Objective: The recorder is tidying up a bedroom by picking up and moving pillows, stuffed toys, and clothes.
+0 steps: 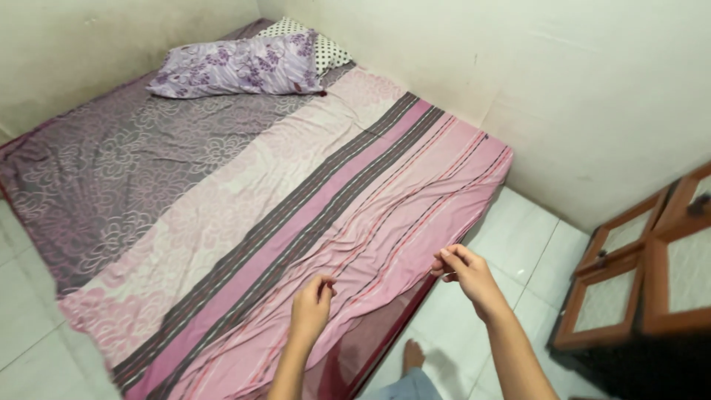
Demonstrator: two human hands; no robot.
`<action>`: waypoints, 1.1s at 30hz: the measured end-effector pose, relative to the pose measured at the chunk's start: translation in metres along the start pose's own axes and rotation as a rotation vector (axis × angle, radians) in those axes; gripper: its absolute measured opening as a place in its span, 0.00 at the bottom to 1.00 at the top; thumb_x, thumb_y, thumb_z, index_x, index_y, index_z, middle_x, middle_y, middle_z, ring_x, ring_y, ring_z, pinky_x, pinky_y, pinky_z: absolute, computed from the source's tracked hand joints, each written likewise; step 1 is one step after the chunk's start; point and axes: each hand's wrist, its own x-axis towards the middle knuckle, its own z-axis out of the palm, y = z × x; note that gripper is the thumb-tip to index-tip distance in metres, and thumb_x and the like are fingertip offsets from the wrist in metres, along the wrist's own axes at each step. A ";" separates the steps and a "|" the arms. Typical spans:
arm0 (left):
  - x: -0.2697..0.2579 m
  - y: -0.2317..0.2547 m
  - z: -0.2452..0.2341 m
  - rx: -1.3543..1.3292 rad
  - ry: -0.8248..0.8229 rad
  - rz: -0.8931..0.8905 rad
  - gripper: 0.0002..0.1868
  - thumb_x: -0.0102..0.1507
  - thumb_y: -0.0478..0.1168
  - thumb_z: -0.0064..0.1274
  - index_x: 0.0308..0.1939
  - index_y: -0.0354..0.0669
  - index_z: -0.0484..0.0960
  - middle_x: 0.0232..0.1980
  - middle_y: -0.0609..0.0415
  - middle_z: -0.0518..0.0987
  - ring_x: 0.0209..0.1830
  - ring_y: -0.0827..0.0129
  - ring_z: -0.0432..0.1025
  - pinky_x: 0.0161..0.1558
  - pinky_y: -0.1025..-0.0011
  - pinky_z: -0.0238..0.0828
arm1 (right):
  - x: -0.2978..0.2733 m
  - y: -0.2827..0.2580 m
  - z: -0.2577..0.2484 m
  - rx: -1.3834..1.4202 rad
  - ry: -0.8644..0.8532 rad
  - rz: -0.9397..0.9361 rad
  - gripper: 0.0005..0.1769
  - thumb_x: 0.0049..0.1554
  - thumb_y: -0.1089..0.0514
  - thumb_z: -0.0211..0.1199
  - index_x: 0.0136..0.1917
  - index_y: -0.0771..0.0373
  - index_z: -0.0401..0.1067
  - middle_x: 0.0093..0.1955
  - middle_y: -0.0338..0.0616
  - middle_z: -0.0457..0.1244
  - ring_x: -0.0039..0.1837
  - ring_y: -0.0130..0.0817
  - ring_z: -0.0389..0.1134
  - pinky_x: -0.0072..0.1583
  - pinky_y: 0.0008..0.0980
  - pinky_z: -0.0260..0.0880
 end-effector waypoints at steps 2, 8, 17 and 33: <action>0.025 0.015 0.036 0.020 -0.008 -0.061 0.08 0.65 0.36 0.49 0.44 0.41 0.83 0.32 0.50 0.85 0.31 0.67 0.82 0.36 0.69 0.76 | 0.031 -0.002 -0.030 -0.010 0.020 0.006 0.14 0.63 0.51 0.56 0.49 0.62 0.75 0.42 0.40 0.71 0.45 0.30 0.73 0.49 0.31 0.70; 0.089 0.091 0.110 -0.020 -0.027 -0.055 0.09 0.65 0.36 0.49 0.45 0.42 0.84 0.33 0.51 0.86 0.32 0.67 0.81 0.36 0.69 0.75 | 0.098 -0.028 -0.082 -0.016 -0.005 -0.022 0.15 0.63 0.52 0.57 0.48 0.65 0.76 0.40 0.41 0.70 0.42 0.29 0.70 0.46 0.30 0.69; 0.149 0.111 0.109 -0.085 0.172 -0.097 0.09 0.65 0.36 0.50 0.45 0.42 0.84 0.34 0.51 0.87 0.35 0.71 0.82 0.38 0.72 0.77 | 0.184 -0.082 -0.083 0.050 -0.066 -0.081 0.14 0.63 0.53 0.56 0.48 0.65 0.75 0.39 0.43 0.70 0.42 0.29 0.70 0.46 0.29 0.69; 0.353 0.085 0.076 -0.018 0.293 -0.287 0.10 0.66 0.38 0.49 0.47 0.42 0.83 0.35 0.50 0.87 0.36 0.65 0.83 0.38 0.68 0.77 | 0.426 -0.186 0.002 0.002 -0.283 0.002 0.13 0.64 0.53 0.56 0.48 0.64 0.75 0.38 0.41 0.68 0.41 0.28 0.69 0.44 0.28 0.68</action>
